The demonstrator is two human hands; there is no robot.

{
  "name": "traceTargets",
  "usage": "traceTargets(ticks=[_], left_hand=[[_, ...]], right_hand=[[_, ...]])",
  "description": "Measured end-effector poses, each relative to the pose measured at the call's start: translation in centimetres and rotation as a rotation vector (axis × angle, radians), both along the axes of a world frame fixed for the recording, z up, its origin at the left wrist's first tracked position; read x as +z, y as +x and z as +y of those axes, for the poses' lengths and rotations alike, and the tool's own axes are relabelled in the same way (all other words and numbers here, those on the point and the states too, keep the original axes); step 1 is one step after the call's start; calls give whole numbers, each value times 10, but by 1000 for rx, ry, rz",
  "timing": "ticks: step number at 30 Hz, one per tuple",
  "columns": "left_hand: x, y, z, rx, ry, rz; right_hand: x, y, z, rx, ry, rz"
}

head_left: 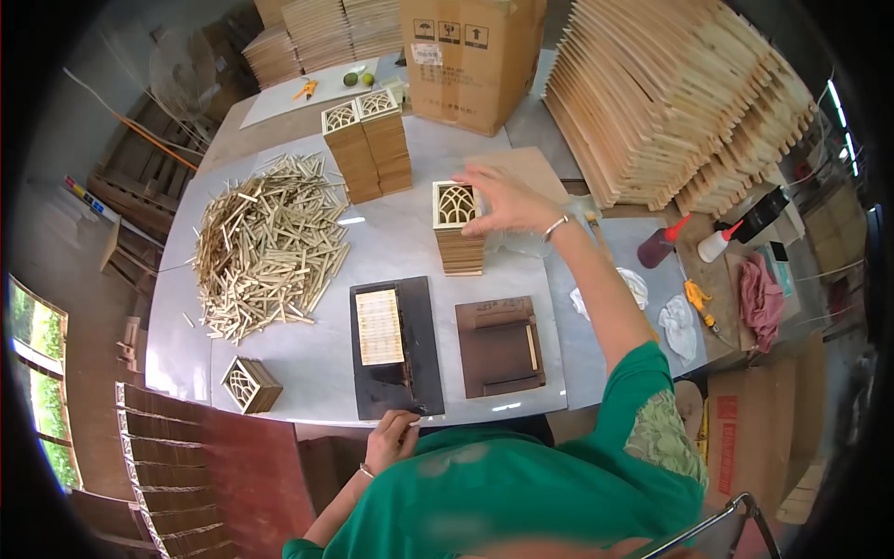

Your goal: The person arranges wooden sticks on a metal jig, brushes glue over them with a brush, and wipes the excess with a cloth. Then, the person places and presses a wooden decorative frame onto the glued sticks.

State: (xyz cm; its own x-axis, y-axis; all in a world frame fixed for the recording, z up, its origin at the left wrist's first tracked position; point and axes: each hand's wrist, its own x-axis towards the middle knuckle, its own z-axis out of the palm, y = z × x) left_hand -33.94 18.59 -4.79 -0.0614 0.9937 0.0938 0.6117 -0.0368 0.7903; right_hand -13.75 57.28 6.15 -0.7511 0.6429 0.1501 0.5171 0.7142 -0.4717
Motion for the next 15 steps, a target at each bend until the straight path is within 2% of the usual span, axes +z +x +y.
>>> traceTargets(ticks=[4,6,8,9,10,12,13,15], left_hand=[[-8,-19,-10,46,42,-22],[-10,-25,-12,57,66,-16],[-2,-29,-11,70,42,-41],[-4,-31,-11,65,52,-21],[-5,-32,-10,60,63,-1],[-4,-30,-5,43,86,8],[-5,-29,-3,36,108,14],[0,-21,3,25,121,-10]], right_hand=[[12,-9,5,17,-20,-174],[12,-10,2,10,-1,-176],[11,-6,1,-16,13,-75],[12,-2,3,15,156,-55],[20,2,-8,15,147,-62],[44,13,-33,-71,7,209],[51,18,-41,-81,-67,260],[54,33,-60,-60,-52,343]])
